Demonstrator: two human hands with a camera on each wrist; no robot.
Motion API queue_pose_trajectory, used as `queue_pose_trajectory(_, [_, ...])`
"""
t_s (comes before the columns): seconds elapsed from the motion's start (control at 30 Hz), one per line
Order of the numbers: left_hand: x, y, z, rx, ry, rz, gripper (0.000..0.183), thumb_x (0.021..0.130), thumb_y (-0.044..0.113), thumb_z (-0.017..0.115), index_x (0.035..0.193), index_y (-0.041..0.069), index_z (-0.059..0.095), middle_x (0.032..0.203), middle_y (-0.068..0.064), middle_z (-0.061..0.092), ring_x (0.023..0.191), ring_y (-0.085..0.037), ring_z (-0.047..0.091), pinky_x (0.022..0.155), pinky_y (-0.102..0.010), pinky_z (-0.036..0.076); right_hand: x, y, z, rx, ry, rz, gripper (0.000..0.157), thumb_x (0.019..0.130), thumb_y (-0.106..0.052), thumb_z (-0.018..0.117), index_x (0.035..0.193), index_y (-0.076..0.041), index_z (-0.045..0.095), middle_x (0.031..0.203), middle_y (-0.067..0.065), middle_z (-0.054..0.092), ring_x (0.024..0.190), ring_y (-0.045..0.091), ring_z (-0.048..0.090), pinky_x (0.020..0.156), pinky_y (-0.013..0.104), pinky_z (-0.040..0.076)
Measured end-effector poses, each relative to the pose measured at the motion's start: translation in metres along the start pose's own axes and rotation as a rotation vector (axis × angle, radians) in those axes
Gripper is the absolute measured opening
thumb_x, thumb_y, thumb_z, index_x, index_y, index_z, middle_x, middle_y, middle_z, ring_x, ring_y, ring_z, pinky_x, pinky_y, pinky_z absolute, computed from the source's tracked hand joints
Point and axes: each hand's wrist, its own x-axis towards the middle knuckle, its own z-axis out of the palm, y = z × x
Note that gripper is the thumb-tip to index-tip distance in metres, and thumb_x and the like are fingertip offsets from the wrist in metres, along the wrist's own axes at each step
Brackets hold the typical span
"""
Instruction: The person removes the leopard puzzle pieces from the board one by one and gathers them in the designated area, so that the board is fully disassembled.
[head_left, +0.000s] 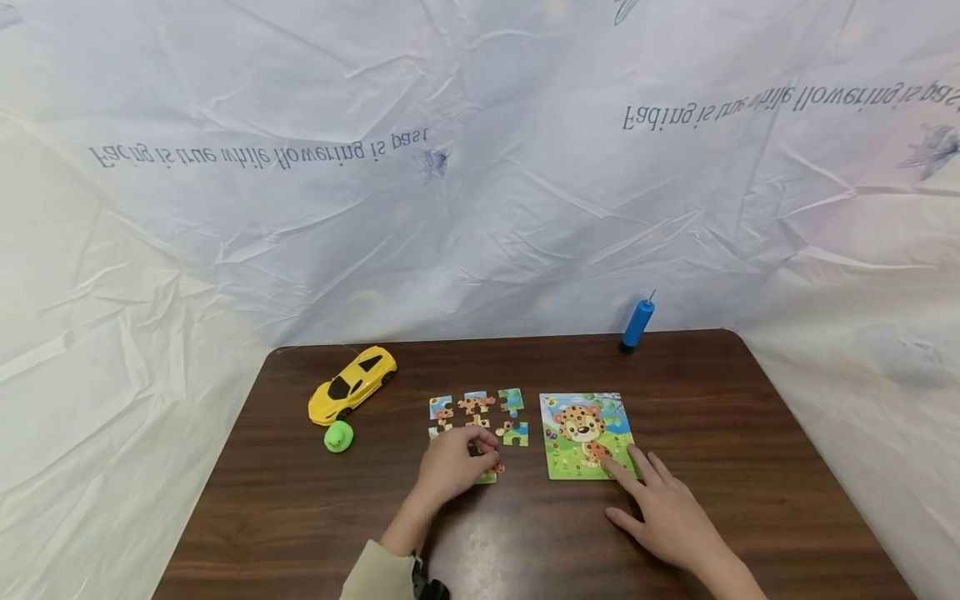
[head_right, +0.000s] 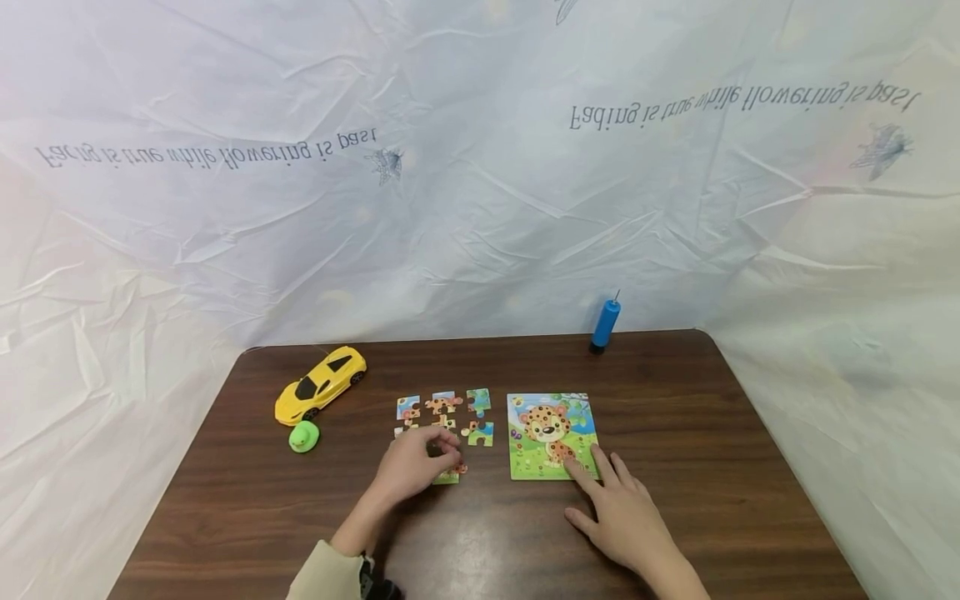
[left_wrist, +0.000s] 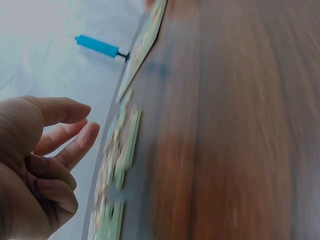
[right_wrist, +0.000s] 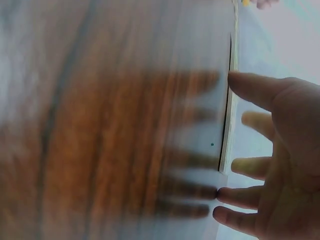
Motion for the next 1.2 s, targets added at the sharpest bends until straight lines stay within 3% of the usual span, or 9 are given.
queue_pose_trajectory(0.2, [0.011,0.020,0.026,-0.017,-0.048,0.085,0.011,0.092,0.023,0.078,0.102,0.021,0.079,0.085,0.020,0.068,0.077,-0.002,0.062,0.072,-0.031,0.050,-0.004,-0.003,-0.002,0.057,-0.108,0.042,0.078,0.089,-0.076,0.061,0.153,-0.032,0.054,0.164,0.026,0.030,0.144,0.060,0.030,0.099,0.077,0.035])
queue_pose_trajectory(0.43, [0.020,0.047,0.056,-0.035,-0.108,0.129,0.013,0.092,0.019,0.074,0.103,0.020,0.080,0.086,0.019,0.068,0.075,0.001,0.060,0.068,-0.026,0.049,-0.007,-0.001,-0.001,0.085,-0.135,0.031,0.081,0.086,-0.081,0.058,0.153,-0.036,0.054,0.165,0.027,0.026,0.146,0.061,0.024,0.102,0.078,0.030])
queue_pose_trajectory(0.67, [0.033,0.069,0.085,-0.027,-0.170,0.099,0.018,0.092,0.017,0.072,0.108,0.022,0.080,0.084,0.019,0.067,0.069,0.001,0.058,0.064,-0.026,0.048,-0.010,0.001,0.000,0.091,-0.089,-0.010,0.081,0.085,-0.079,0.062,0.152,-0.035,0.056,0.164,0.030,0.026,0.145,0.062,0.025,0.100,0.078,0.033])
queue_pose_trajectory(0.87, [0.046,0.080,0.102,0.012,-0.219,0.078,0.021,0.092,0.016,0.071,0.111,0.021,0.080,0.076,0.019,0.061,0.056,-0.003,0.051,0.053,-0.024,0.040,-0.009,0.003,0.003,0.096,-0.088,-0.018,0.080,0.085,-0.079,0.063,0.151,-0.035,0.056,0.164,0.030,0.027,0.145,0.062,0.025,0.100,0.077,0.033])
queue_pose_trajectory(1.07, [0.053,0.084,0.111,0.101,-0.221,0.048,0.026,0.091,0.021,0.072,0.116,0.027,0.079,0.075,0.020,0.058,0.056,-0.004,0.051,0.051,-0.025,0.041,-0.008,0.003,0.003,0.120,-0.112,-0.002,0.081,0.084,-0.078,0.064,0.152,-0.035,0.056,0.164,0.030,0.025,0.146,0.061,0.023,0.101,0.078,0.031])
queue_pose_trajectory(1.2, [0.055,0.088,0.113,0.098,-0.232,0.038,0.024,0.091,0.023,0.073,0.113,0.030,0.079,0.076,0.020,0.060,0.059,-0.003,0.053,0.055,-0.026,0.043,-0.007,0.004,0.003,0.123,-0.122,0.012,0.081,0.084,-0.077,0.066,0.152,-0.034,0.056,0.165,0.030,0.023,0.146,0.061,0.021,0.102,0.078,0.030])
